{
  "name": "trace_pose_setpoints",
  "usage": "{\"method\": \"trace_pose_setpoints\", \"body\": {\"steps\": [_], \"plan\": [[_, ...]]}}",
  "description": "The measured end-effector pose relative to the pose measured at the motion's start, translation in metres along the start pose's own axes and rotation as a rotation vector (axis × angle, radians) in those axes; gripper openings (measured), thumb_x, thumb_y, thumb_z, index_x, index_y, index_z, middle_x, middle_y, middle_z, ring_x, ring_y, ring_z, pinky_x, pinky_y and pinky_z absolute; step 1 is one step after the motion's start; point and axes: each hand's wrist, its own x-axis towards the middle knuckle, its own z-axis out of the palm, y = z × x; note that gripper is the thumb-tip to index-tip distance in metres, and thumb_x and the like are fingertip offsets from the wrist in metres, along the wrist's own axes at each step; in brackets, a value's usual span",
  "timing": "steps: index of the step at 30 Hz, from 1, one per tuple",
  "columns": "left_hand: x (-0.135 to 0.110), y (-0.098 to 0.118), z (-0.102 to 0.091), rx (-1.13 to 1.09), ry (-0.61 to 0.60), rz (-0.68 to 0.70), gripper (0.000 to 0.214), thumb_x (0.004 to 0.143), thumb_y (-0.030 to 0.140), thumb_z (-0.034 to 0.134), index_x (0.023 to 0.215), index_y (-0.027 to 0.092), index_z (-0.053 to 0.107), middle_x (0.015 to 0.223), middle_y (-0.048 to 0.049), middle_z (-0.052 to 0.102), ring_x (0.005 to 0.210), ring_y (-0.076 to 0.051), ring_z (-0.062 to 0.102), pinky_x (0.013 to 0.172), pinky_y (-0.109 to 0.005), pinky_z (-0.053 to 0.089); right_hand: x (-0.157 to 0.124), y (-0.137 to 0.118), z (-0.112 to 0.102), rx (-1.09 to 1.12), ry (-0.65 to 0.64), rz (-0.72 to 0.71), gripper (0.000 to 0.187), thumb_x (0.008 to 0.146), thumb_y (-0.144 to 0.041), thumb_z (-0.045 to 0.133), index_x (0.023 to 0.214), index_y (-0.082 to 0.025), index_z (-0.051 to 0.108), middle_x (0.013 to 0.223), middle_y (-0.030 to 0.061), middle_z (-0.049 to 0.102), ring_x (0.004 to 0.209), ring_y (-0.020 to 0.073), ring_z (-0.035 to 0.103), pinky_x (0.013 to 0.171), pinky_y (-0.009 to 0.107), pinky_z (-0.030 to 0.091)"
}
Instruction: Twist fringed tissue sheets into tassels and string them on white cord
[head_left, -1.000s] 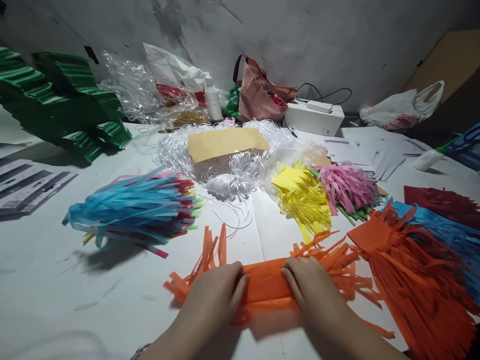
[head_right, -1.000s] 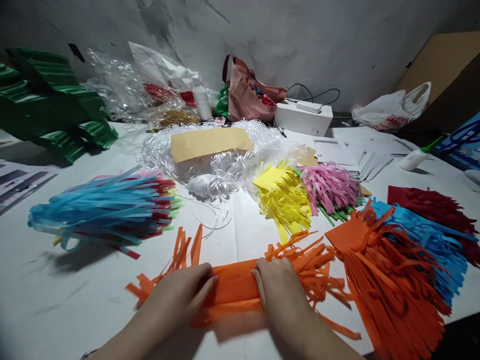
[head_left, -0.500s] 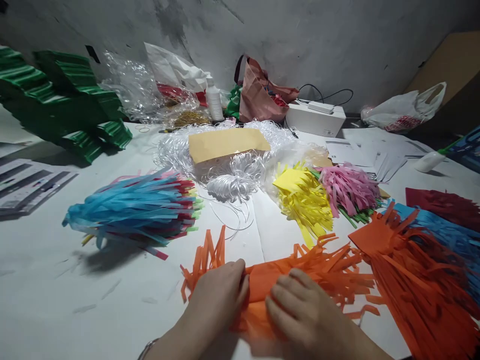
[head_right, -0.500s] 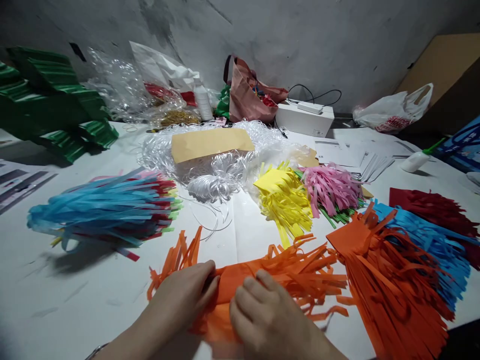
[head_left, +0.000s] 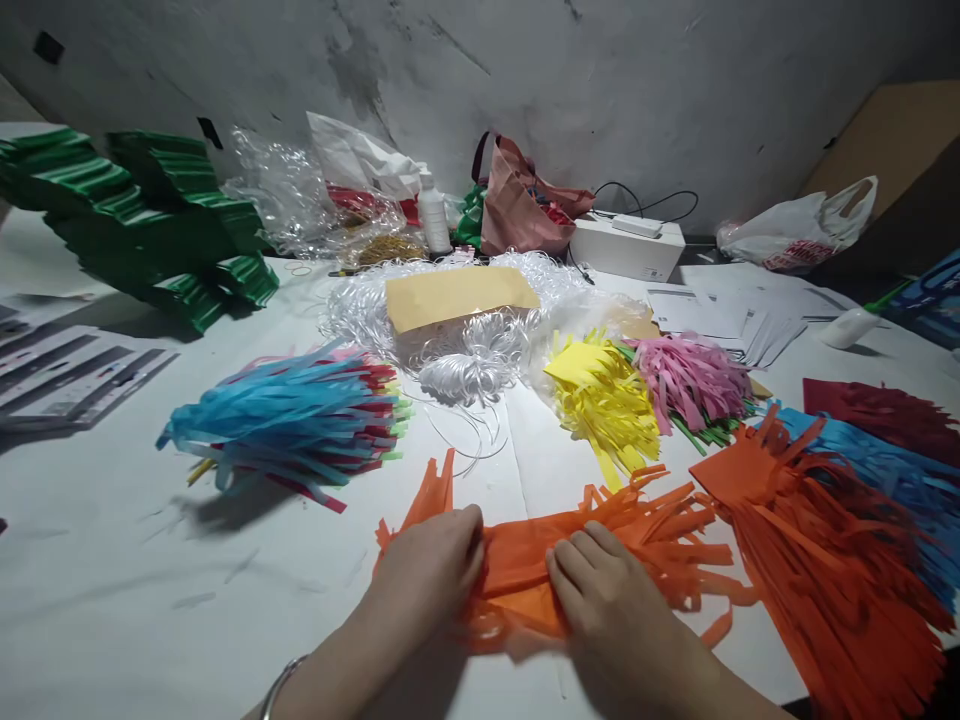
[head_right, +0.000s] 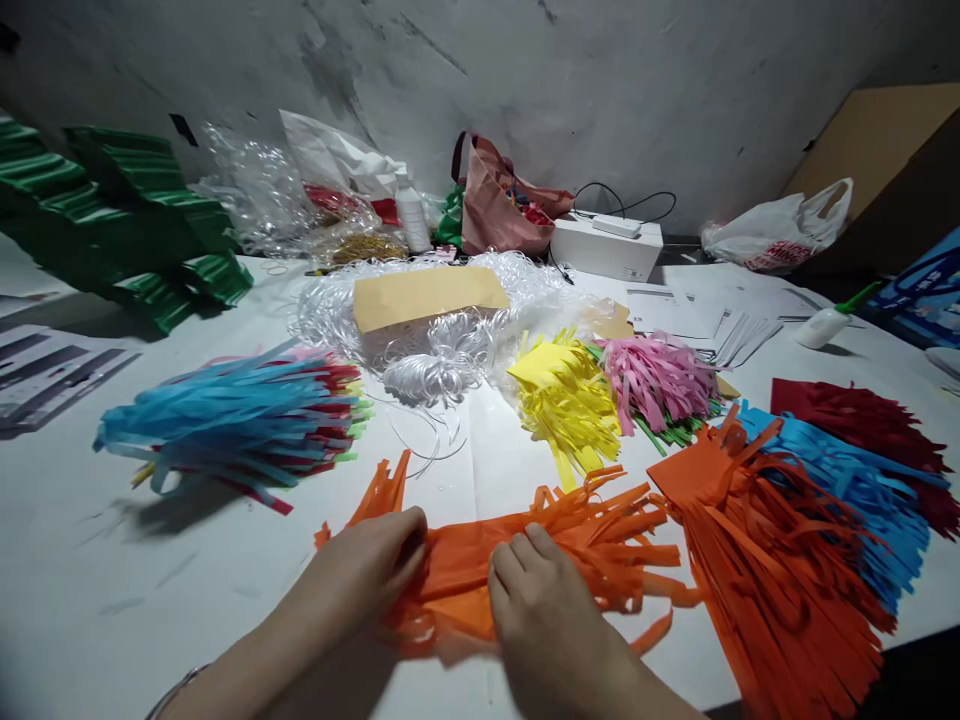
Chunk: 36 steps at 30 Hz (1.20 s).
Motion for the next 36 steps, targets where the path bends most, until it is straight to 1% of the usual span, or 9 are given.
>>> {"method": "trace_pose_setpoints", "body": {"steps": [3, 6, 9, 12, 16, 23, 28, 32, 36], "plan": [[-0.012, -0.007, -0.004, 0.072, 0.251, 0.117, 0.026, 0.088, 0.003, 0.042, 0.090, 0.018, 0.063, 0.099, -0.0134, 0.073, 0.087, -0.030, 0.068, 0.067, -0.037, 0.048, 0.002, 0.002, 0.001, -0.027, -0.036, -0.031, 0.014, 0.074, -0.016, 0.067, 0.089, -0.014, 0.067, 0.086, 0.0079, 0.063, 0.079, 0.0243, 0.053, 0.101, 0.046, 0.041], [-0.023, 0.006, 0.001, 0.162, 0.559, 0.515, 0.032, 0.087, -0.001, 0.042, 0.106, 0.014, 0.064, 0.118, -0.0169, 0.069, 0.104, -0.031, 0.062, 0.085, -0.045, 0.051, 0.003, 0.005, 0.003, -0.042, 0.034, -0.013, 0.011, 0.079, -0.010, 0.065, 0.088, -0.016, 0.066, 0.082, 0.0043, 0.062, 0.076, 0.0220, 0.052, 0.098, 0.043, 0.041], [-0.023, 0.029, 0.018, 0.204, 0.425, 0.698, 0.025, 0.087, 0.000, 0.049, 0.101, 0.015, 0.064, 0.097, -0.0087, 0.072, 0.083, -0.024, 0.064, 0.073, -0.036, 0.053, 0.002, 0.007, 0.004, 0.023, 0.109, 0.010, 0.015, 0.084, -0.004, 0.058, 0.079, -0.018, 0.061, 0.074, 0.0005, 0.058, 0.069, 0.0186, 0.049, 0.094, 0.040, 0.041], [-0.013, 0.037, 0.037, 0.283, 0.312, 0.592, 0.021, 0.084, -0.003, 0.055, 0.083, 0.017, 0.063, 0.078, -0.0045, 0.069, 0.063, -0.021, 0.059, 0.056, -0.033, 0.048, -0.001, 0.008, 0.002, 0.147, 0.135, 0.058, 0.020, 0.087, -0.005, 0.050, 0.074, -0.019, 0.056, 0.072, -0.0001, 0.055, 0.066, 0.0171, 0.046, 0.091, 0.039, 0.039], [-0.006, 0.023, 0.052, 0.294, 0.332, 0.555, 0.020, 0.084, -0.001, 0.061, 0.077, 0.018, 0.061, 0.076, -0.0041, 0.068, 0.066, -0.023, 0.059, 0.059, -0.036, 0.048, -0.003, 0.003, -0.001, 0.131, 0.096, 0.085, 0.013, 0.087, -0.010, 0.053, 0.094, -0.016, 0.061, 0.085, 0.0041, 0.061, 0.077, 0.0214, 0.050, 0.091, 0.041, 0.035], [-0.017, 0.006, 0.055, 0.167, 0.524, 0.636, 0.017, 0.095, 0.009, 0.053, 0.084, 0.017, 0.064, 0.079, -0.0016, 0.068, 0.071, -0.020, 0.056, 0.073, -0.038, 0.042, -0.011, 0.003, 0.005, -0.090, 0.057, -0.006, 0.015, 0.082, -0.012, 0.058, 0.096, -0.014, 0.064, 0.088, 0.0081, 0.062, 0.083, 0.0260, 0.050, 0.104, 0.048, 0.026], [-0.027, 0.000, 0.055, 0.052, 0.623, 0.591, 0.027, 0.103, 0.015, 0.041, 0.097, 0.021, 0.067, 0.095, -0.0009, 0.075, 0.086, -0.020, 0.061, 0.085, -0.039, 0.035, -0.021, 0.015, 0.001, 0.081, 0.012, 0.051, 0.014, 0.087, -0.011, 0.056, 0.098, -0.016, 0.063, 0.094, 0.0061, 0.063, 0.091, 0.0244, 0.052, 0.107, 0.047, 0.024], [-0.030, 0.000, 0.047, -0.098, 0.466, 0.471, 0.030, 0.102, 0.016, 0.040, 0.087, 0.021, 0.066, 0.094, -0.0017, 0.073, 0.084, -0.022, 0.062, 0.077, -0.039, 0.037, -0.012, 0.021, 0.000, 0.281, 0.051, 0.240, 0.018, 0.096, -0.009, 0.052, 0.082, -0.020, 0.058, 0.089, 0.0009, 0.061, 0.088, 0.0203, 0.053, 0.095, 0.041, 0.030], [-0.021, 0.005, 0.033, -0.046, 0.261, 0.296, 0.037, 0.099, 0.015, 0.034, 0.080, 0.019, 0.066, 0.086, -0.0062, 0.068, 0.079, -0.027, 0.063, 0.072, -0.045, 0.041, 0.001, 0.021, 0.003, 0.213, 0.003, 0.358, 0.022, 0.095, -0.010, 0.053, 0.077, -0.020, 0.059, 0.083, 0.0020, 0.059, 0.082, 0.0222, 0.051, 0.086, 0.042, 0.032]]}}
